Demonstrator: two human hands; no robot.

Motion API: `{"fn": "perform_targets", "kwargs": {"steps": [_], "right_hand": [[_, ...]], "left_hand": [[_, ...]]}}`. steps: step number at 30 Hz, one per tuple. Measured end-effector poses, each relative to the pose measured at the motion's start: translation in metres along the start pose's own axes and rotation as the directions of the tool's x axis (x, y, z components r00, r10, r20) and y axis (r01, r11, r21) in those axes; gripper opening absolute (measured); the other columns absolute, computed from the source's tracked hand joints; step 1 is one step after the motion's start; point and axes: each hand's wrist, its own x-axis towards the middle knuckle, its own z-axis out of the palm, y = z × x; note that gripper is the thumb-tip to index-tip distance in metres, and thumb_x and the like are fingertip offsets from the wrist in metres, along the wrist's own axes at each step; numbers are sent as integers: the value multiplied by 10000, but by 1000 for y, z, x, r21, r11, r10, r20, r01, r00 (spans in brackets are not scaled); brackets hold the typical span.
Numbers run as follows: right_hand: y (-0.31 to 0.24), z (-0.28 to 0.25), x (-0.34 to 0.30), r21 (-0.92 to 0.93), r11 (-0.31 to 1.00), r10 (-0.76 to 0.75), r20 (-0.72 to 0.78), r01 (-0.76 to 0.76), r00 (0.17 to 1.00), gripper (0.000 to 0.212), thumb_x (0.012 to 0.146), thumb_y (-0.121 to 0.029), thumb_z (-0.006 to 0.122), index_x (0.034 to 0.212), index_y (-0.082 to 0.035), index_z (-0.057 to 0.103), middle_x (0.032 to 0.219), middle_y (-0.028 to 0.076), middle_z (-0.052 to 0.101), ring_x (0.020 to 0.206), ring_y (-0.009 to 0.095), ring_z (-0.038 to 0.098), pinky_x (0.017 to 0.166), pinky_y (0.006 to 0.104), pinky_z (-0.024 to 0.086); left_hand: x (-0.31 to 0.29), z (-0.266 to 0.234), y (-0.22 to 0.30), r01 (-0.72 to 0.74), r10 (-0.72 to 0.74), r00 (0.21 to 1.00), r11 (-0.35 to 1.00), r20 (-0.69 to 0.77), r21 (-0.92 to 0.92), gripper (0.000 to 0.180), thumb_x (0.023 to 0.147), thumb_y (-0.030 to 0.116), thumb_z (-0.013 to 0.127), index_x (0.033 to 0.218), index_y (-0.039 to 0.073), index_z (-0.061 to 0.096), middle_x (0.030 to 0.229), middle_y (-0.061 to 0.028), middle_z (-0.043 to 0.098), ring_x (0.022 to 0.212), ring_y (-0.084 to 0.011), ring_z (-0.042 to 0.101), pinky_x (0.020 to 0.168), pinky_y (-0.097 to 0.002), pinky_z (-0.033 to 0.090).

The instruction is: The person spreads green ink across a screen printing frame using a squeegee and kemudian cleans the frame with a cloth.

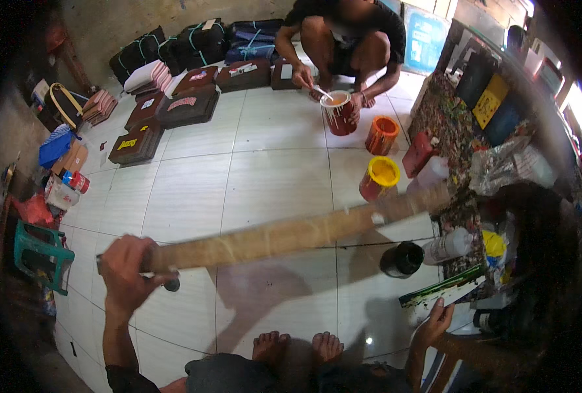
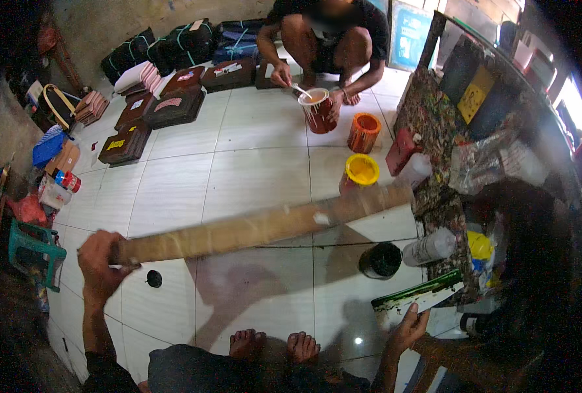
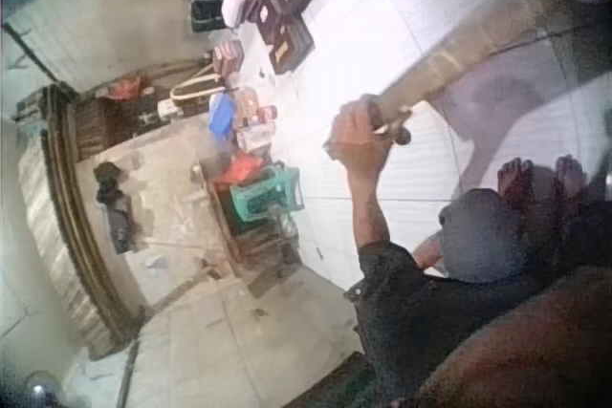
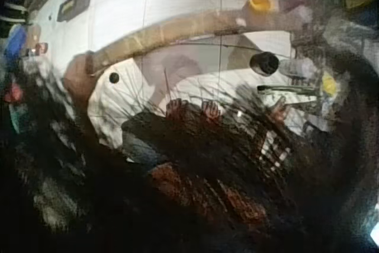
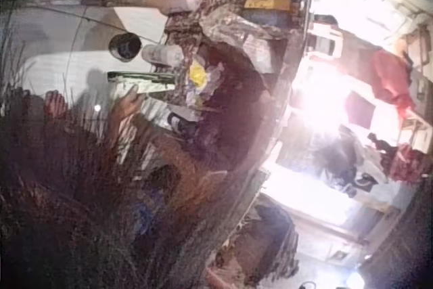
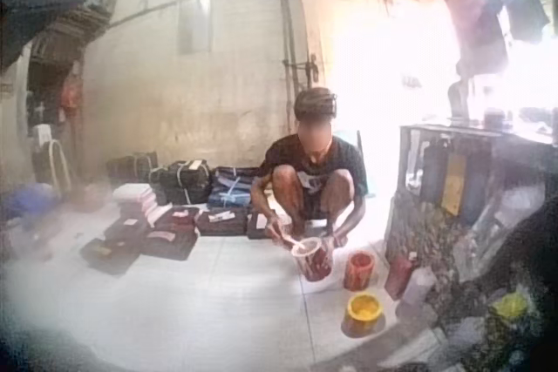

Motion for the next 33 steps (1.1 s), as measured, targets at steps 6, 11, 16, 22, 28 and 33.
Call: {"fn": "perform_targets", "kwargs": {"steps": [6, 11, 16, 22, 28, 33], "right_hand": [[-14, 3, -5, -100, 995, 6, 24, -3, 1000, 276, 1065, -254, 553, 1059, 22, 552, 833, 22, 469, 759, 122, 395, 685, 313, 369], [-29, 7, -4, -72, 997, 6, 103, 1, 995, 281, 1053, -256, 573, 1055, 25, 563, 868, 44, 525, 796, 139, 464, 723, 329, 414], [-55, 36, -1, -156, 966, -158, 266, 204, 951, 267, 1032, -168, 579, 1161, 65, 593, 974, 150, 631, 882, 246, 581, 796, 377, 476], [-97, 77, 4, -79, 689, -459, 722, 720, 518, 212, 940, -19, 613, 1144, 34, 624, 1054, 201, 659, 916, 334, 631, 789, 426, 515], [-84, 132, -15, 59, 431, -295, 952, 900, 79, 296, 861, -57, 644, 1154, -23, 658, 1079, 173, 657, 943, 321, 633, 788, 454, 498], [-50, 160, -46, 147, 304, -41, 989, 941, -141, 322, 846, -159, 618, 1135, -19, 651, 990, 113, 608, 986, 271, 583, 833, 419, 460]], "left_hand": [[38, -10, -27, 178, -149, 974, 968, 169, -176, 623, 709, 571, 830, 889, 16, 614, 713, -131, 589, 623, -322, 586, 592, -424, 459], [50, 18, -51, 252, -175, 917, 950, 358, -182, 628, 809, 639, 728, 875, 22, 629, 646, -139, 573, 592, -327, 593, 599, -417, 474], [66, 87, -59, 116, -63, 934, 985, 352, -131, 567, 872, 588, 676, 853, 23, 638, 690, -166, 616, 662, -368, 632, 631, -452, 480], [83, 152, -50, 201, -151, 941, 969, 302, -144, 687, 943, 691, 533, 813, 32, 673, 696, -163, 655, 699, -356, 656, 680, -467, 495], [87, 188, -44, 365, -307, 877, 926, 368, -98, 676, 945, 680, 536, 843, 42, 734, 704, -183, 683, 711, -362, 675, 684, -479, 498], [93, 211, -42, 416, -377, 848, 909, 373, -26, 619, 952, 642, 551, 863, 66, 760, 705, -181, 690, 697, -381, 675, 681, -489, 500]]}}
